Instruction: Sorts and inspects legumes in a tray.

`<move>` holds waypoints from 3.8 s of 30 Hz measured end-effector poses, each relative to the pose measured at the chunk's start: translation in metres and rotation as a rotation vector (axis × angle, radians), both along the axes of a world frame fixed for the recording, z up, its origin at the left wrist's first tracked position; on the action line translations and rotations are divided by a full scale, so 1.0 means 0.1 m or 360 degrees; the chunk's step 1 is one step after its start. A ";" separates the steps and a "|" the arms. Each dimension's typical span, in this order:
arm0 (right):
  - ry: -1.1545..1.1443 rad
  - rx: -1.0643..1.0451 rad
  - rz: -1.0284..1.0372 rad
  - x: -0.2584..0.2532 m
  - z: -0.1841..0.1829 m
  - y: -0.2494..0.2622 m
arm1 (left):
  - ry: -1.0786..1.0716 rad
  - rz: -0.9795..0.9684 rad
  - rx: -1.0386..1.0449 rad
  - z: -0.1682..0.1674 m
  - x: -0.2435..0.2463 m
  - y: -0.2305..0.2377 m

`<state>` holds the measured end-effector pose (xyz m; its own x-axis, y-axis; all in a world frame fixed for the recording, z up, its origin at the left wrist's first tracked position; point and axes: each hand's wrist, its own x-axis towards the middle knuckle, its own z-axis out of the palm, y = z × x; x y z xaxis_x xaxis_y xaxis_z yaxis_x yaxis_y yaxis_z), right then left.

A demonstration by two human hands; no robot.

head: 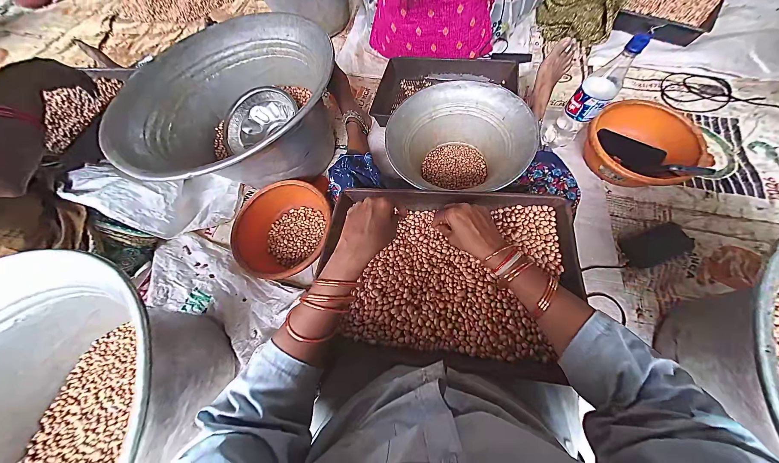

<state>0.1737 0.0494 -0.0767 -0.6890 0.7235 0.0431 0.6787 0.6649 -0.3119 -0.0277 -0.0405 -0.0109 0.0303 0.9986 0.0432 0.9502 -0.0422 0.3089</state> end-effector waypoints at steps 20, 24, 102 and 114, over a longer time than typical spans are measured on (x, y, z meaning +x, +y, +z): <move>0.0662 -0.0497 -0.0389 0.08 0.08 0.14 | -0.0816 -0.0131 -0.0008 -0.74 -0.15 0.58; 0.0621 -0.0471 -0.0221 0.05 -0.03 0.05 | -0.1774 -0.0079 -0.0327 -0.66 -0.36 0.57; 0.0193 -0.0369 0.0176 -0.31 -0.14 -0.37 | 0.0298 0.0532 0.0147 -0.01 -1.00 -0.51; 0.0260 -0.0708 0.0116 -0.26 -0.07 -0.25 | 0.0022 0.0157 -0.0097 -0.40 -0.46 -0.56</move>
<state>0.1481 0.0241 -0.0837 -0.7485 0.6464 -0.1480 0.5539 0.4866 -0.6756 -0.0740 -0.0969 -0.0514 -0.0683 0.9975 -0.0176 0.9529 0.0704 0.2951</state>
